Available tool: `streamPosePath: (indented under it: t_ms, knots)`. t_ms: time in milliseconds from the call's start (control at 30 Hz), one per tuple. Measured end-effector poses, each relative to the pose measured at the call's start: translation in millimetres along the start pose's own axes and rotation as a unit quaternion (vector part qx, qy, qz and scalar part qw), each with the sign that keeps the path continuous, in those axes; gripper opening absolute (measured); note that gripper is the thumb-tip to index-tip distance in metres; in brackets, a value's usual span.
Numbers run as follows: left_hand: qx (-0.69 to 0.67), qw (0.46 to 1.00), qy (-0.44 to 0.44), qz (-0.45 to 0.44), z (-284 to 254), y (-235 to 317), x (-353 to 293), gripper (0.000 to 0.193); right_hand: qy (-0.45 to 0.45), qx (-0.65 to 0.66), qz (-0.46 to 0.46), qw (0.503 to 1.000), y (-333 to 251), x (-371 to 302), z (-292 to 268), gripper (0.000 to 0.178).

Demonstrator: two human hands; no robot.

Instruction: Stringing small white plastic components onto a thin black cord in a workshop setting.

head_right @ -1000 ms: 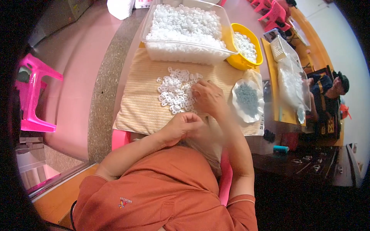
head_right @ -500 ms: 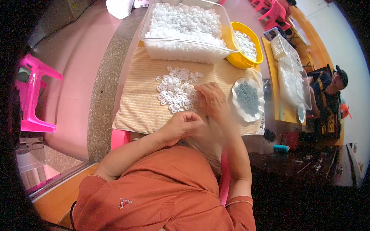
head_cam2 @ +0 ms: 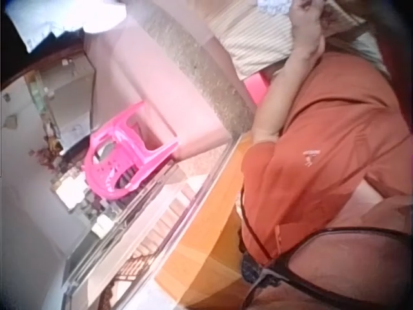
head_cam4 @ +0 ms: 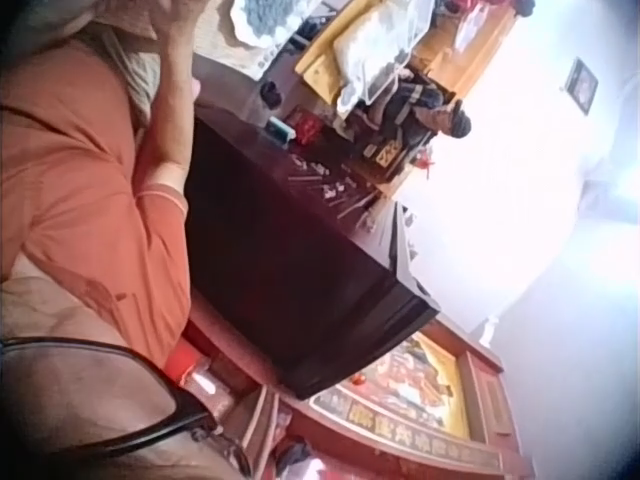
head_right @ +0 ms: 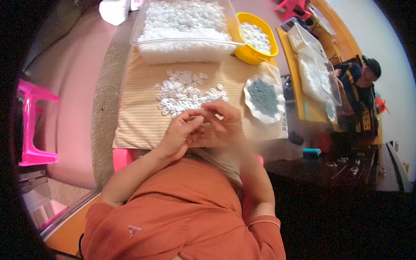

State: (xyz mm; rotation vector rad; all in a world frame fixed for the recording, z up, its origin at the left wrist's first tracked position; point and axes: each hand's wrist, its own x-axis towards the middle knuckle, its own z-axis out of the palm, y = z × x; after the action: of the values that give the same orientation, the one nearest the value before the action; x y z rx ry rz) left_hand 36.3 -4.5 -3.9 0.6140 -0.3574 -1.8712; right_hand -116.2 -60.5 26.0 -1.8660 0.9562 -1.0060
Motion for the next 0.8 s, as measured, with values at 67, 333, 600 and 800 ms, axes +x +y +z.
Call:
streamPosePath:
  t_ms: [67,333,600,800]
  knots:
    - [-0.018,1.000,0.000,0.005,-2,-2,-1,0.024,0.008,0.008,0.007,1.000,3,-7,0,0.013]
    - [0.003,1.000,0.026,-0.004,-1,-5,-2,0.013,-0.023,-0.015,-0.055,0.998,5,-22,-3,0.021]
    - [0.039,0.999,0.035,0.002,-2,-6,-1,0.009,-0.008,-0.004,-0.049,0.999,6,-33,-1,0.020]
    - [0.048,0.999,0.017,-0.002,-2,-6,-1,0.009,0.009,-0.060,-0.063,0.996,-3,-36,-3,0.016]
